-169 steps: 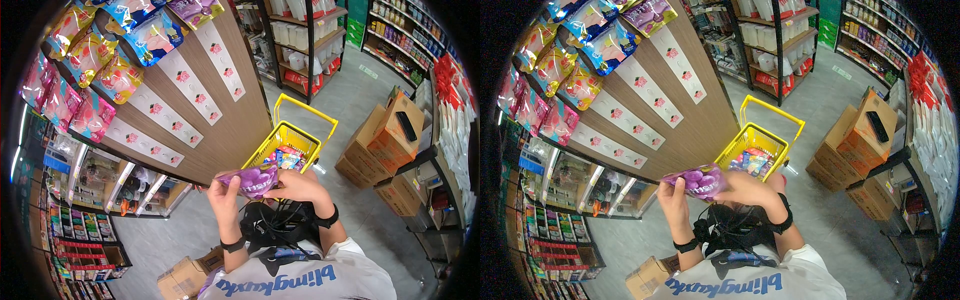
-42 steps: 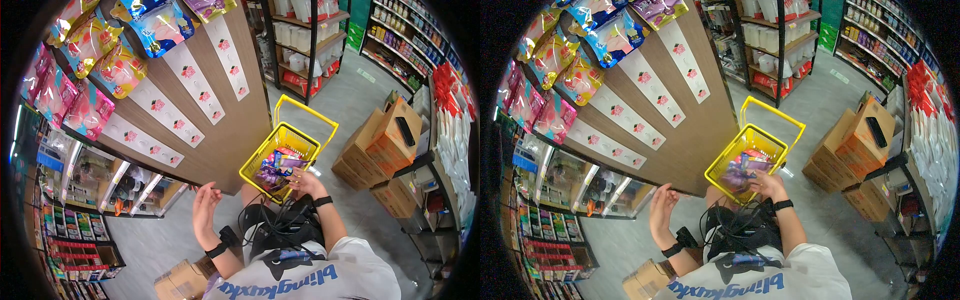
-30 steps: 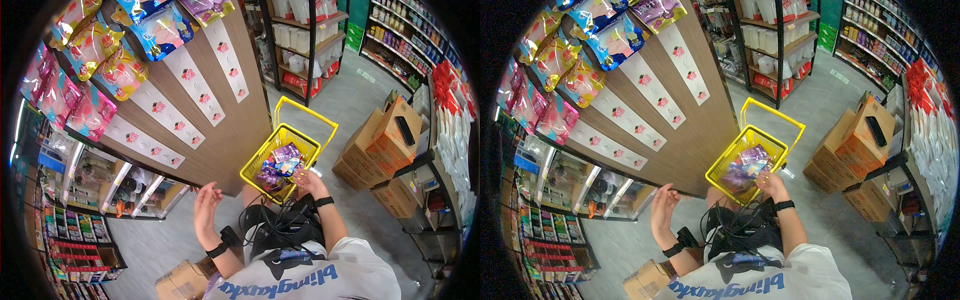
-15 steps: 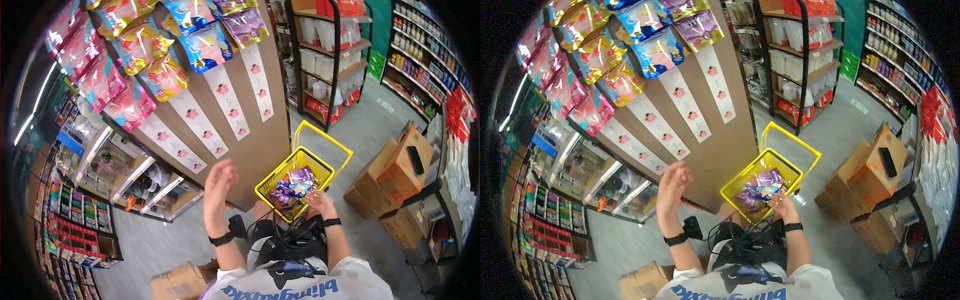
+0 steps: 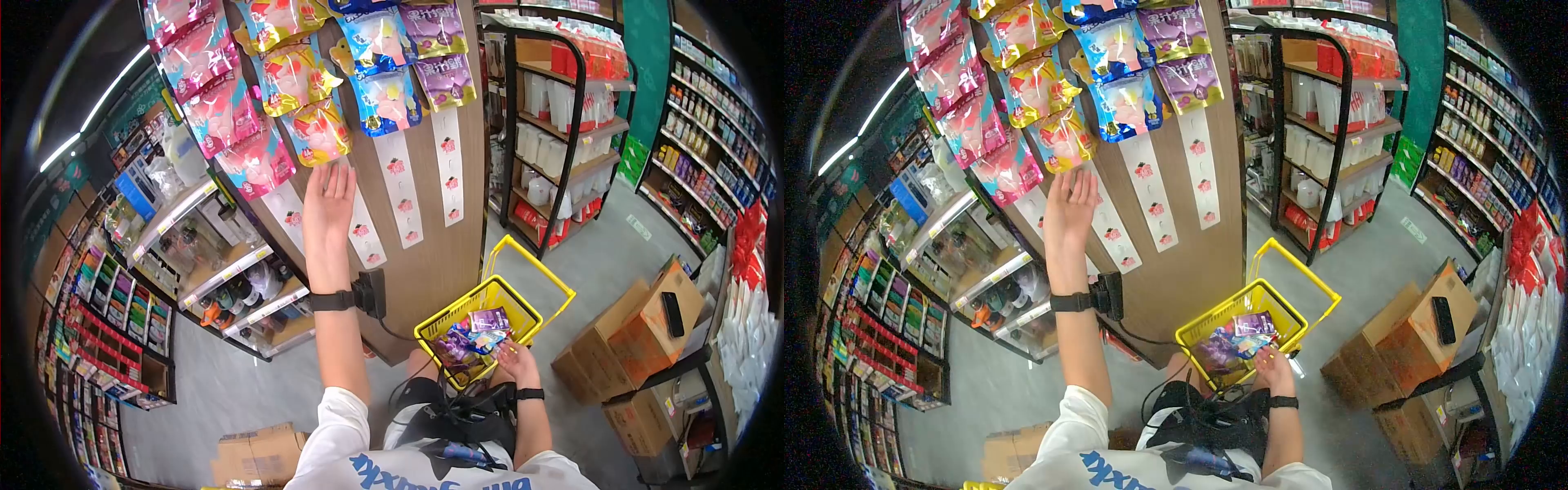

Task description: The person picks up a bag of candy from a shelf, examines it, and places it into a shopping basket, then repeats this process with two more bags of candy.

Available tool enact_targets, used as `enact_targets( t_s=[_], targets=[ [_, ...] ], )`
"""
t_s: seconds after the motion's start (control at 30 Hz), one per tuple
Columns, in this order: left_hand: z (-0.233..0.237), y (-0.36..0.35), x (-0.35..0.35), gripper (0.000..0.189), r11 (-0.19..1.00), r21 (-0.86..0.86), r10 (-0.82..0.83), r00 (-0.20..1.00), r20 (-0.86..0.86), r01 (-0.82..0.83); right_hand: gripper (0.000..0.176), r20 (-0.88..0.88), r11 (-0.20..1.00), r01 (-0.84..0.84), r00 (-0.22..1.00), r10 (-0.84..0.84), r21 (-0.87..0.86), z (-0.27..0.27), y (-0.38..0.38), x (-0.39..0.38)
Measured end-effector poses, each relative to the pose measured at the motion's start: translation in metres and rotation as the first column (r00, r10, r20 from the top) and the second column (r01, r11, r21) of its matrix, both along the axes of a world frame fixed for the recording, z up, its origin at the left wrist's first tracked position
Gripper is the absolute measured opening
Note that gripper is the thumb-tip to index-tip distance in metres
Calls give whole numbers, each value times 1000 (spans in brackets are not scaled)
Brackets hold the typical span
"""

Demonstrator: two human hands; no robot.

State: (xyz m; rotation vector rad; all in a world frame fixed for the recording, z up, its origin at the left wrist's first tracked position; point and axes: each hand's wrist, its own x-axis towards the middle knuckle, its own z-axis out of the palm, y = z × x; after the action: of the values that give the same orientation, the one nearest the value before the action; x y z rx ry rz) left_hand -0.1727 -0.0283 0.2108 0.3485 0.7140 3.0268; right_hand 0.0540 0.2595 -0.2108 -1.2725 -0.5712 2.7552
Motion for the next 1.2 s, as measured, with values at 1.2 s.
enact_targets(
  t_s=[1.2],
  targets=[
    [-179,33,114,15,641,-606,-452,870,198,471,30,-709,917,72,659,251,391,220,-42,8]
  ],
)
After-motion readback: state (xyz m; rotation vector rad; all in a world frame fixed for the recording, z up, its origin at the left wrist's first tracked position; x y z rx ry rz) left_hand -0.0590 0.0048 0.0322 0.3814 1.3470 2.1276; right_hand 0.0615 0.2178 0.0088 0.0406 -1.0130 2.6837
